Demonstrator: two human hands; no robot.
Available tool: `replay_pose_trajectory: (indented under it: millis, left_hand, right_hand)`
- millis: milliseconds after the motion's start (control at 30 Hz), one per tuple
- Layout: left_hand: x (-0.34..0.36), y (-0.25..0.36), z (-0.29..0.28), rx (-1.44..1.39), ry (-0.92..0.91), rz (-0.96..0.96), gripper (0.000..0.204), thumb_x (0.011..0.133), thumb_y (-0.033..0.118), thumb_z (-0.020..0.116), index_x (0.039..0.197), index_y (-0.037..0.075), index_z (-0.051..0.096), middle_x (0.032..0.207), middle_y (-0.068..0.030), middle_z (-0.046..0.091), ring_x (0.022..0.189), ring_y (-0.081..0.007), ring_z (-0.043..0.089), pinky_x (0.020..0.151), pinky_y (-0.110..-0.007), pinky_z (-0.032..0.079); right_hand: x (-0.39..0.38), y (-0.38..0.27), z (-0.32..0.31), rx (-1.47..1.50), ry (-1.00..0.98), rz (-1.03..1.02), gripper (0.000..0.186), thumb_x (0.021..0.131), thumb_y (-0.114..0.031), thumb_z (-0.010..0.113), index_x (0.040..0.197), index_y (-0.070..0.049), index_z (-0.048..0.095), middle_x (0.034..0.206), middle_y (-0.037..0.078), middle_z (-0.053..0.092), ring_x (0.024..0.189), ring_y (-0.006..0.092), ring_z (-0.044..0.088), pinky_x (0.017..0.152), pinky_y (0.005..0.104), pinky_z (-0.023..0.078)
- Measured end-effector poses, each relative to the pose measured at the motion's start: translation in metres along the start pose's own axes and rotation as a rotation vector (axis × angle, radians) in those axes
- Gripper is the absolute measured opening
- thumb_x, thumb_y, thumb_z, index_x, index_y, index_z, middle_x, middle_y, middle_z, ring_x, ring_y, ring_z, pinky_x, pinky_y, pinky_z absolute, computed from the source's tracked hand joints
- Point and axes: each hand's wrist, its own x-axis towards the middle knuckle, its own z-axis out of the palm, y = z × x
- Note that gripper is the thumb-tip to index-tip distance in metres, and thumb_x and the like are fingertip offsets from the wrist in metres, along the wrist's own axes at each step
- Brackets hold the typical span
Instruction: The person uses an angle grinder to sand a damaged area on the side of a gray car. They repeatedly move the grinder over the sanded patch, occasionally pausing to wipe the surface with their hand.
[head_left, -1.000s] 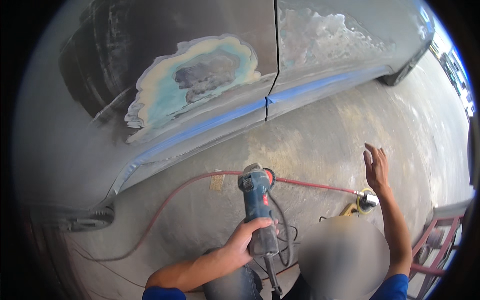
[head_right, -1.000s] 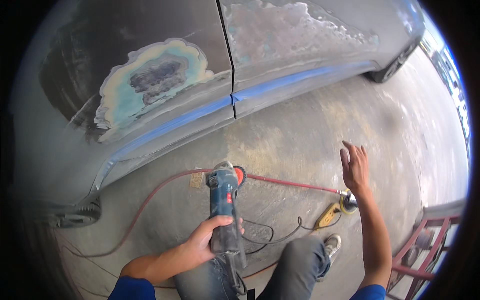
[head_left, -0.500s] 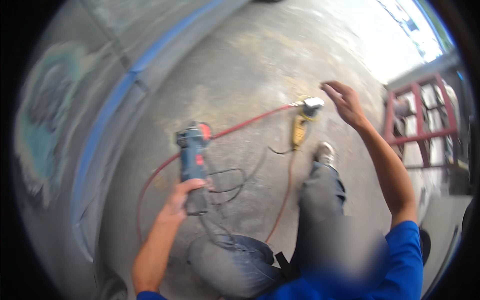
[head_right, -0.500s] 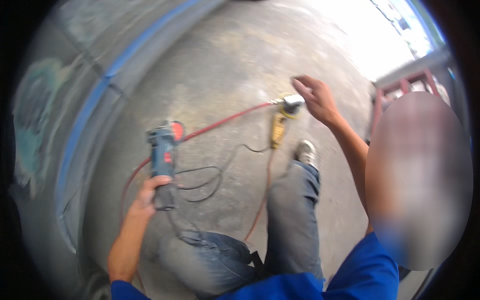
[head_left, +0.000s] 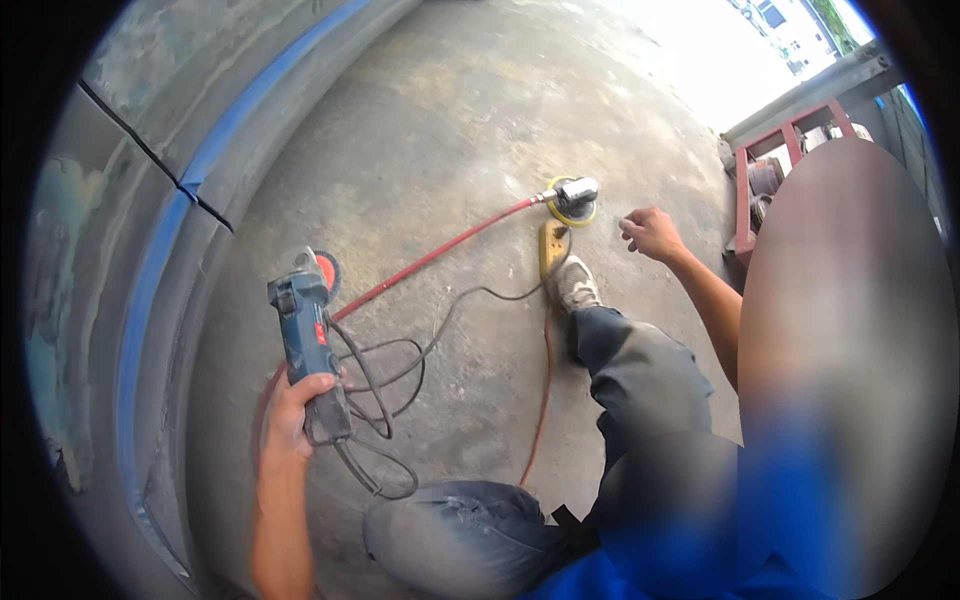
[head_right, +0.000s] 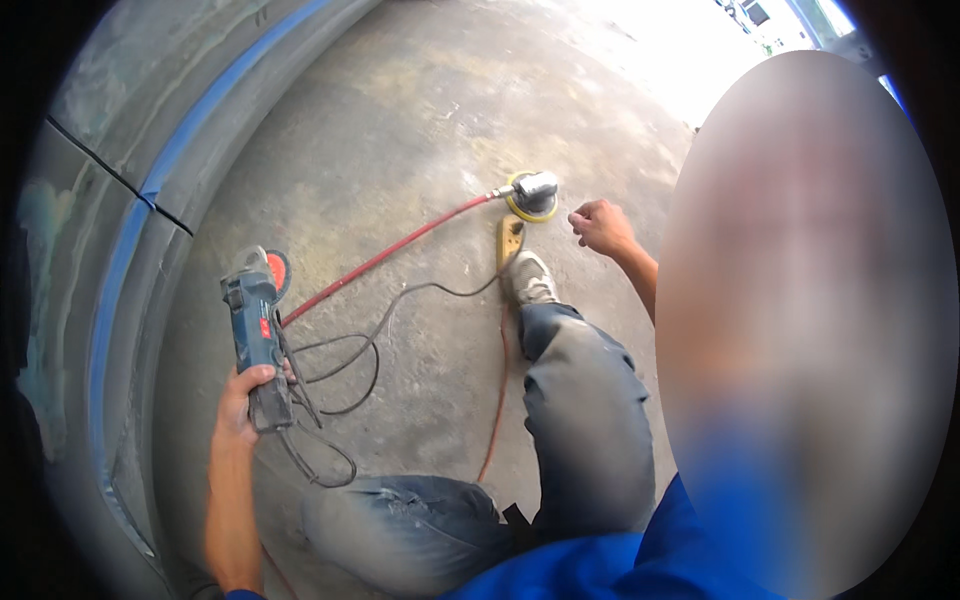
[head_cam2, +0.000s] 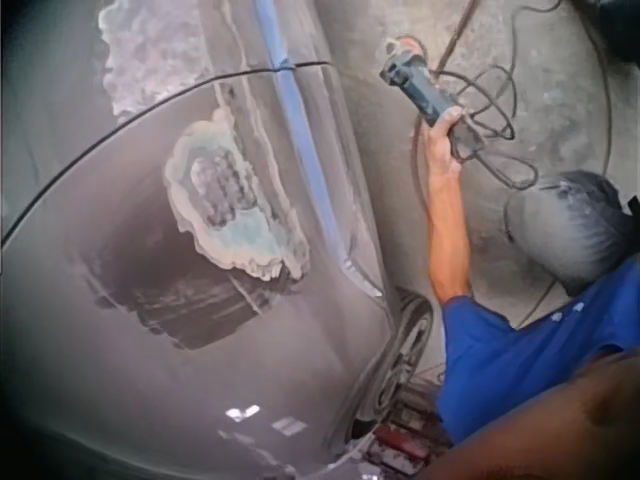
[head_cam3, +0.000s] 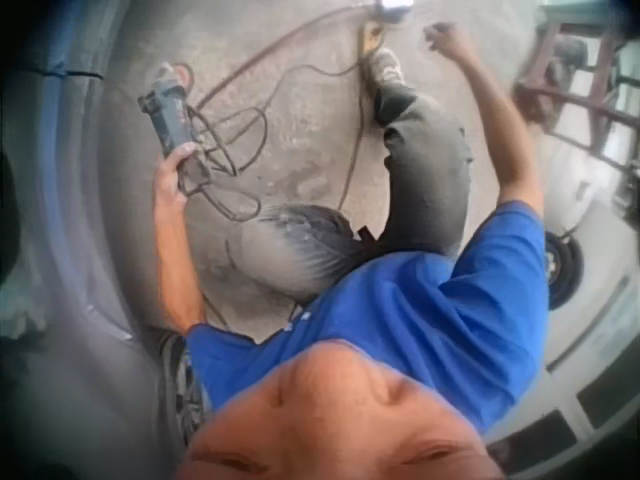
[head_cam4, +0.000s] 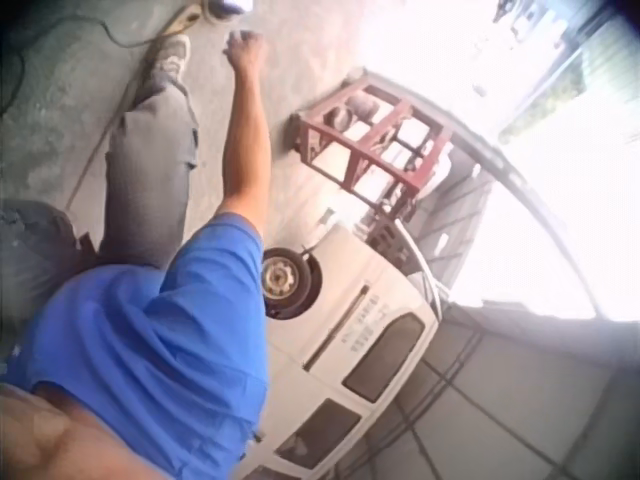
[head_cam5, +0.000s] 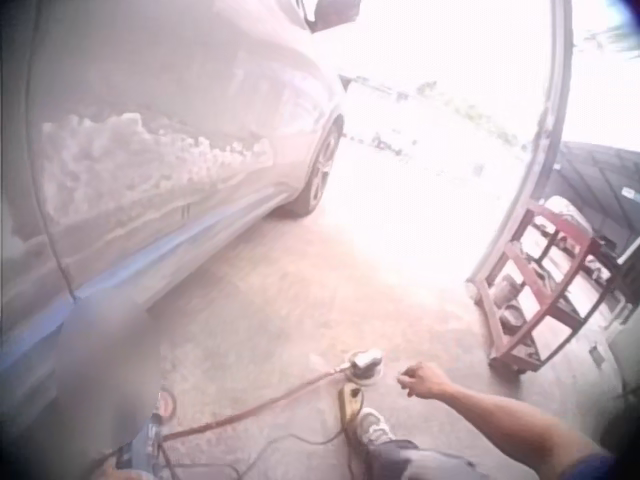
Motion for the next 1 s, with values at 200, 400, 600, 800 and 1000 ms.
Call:
replay_pose_trajectory:
  millis: [200, 400, 600, 800, 1000]
  left_hand:
    - [-0.01, 0.01, 0.023, 0.076, 0.11, 0.101, 0.048, 0.073, 0.008, 0.081, 0.117, 0.002, 0.062, 0.095, -0.0063, 0.068, 0.084, -0.0184, 0.07, 0.083, -0.034, 0.057]
    - [-0.002, 0.012, 0.011, 0.233, 0.038, -0.049, 0.056, 0.077, 0.013, 0.079, 0.13, 0.005, 0.06, 0.105, -0.0023, 0.065, 0.096, -0.0133, 0.063, 0.088, -0.03, 0.049]
    - [0.005, 0.007, 0.022, 0.217, -0.023, -0.049, 0.064, 0.078, 0.013, 0.077, 0.138, 0.003, 0.057, 0.116, -0.0048, 0.062, 0.103, -0.0157, 0.063, 0.095, -0.031, 0.048]
    - [0.017, 0.009, 0.031, 0.28, -0.136, -0.005, 0.065, 0.08, 0.01, 0.076, 0.139, 0.002, 0.051, 0.113, -0.01, 0.067, 0.101, -0.02, 0.068, 0.089, -0.036, 0.055]
    - [0.009, 0.01, 0.037, 0.197, -0.076, -0.119, 0.074, 0.077, 0.005, 0.072, 0.143, -0.006, 0.042, 0.128, -0.0261, 0.064, 0.094, -0.0319, 0.075, 0.085, -0.043, 0.064]
  right_hand:
    - [0.118, 0.041, 0.058, -0.21, 0.001, -0.131, 0.033, 0.091, -0.037, 0.064, 0.098, -0.007, 0.078, 0.084, 0.019, 0.074, 0.079, 0.0337, 0.072, 0.074, 0.0473, 0.055]
    - [0.138, 0.046, 0.119, -0.078, -0.194, 0.093, 0.025, 0.083, -0.022, 0.073, 0.073, 0.001, 0.073, 0.062, 0.011, 0.07, 0.053, 0.0194, 0.07, 0.056, 0.0353, 0.058]
    - [0.137, 0.061, 0.147, -0.109, -0.022, -0.064, 0.024, 0.076, -0.017, 0.081, 0.068, 0.003, 0.07, 0.06, 0.014, 0.069, 0.051, 0.0225, 0.07, 0.053, 0.0361, 0.057]
    - [0.12, 0.04, 0.13, -0.041, -0.13, 0.072, 0.024, 0.075, -0.015, 0.083, 0.088, 0.003, 0.074, 0.062, 0.014, 0.069, 0.051, 0.0229, 0.069, 0.046, 0.0364, 0.054]
    - [0.146, 0.054, 0.114, -0.213, -0.084, 0.027, 0.048, 0.088, -0.049, 0.071, 0.088, -0.001, 0.074, 0.085, 0.018, 0.074, 0.082, 0.0339, 0.074, 0.076, 0.0477, 0.057]
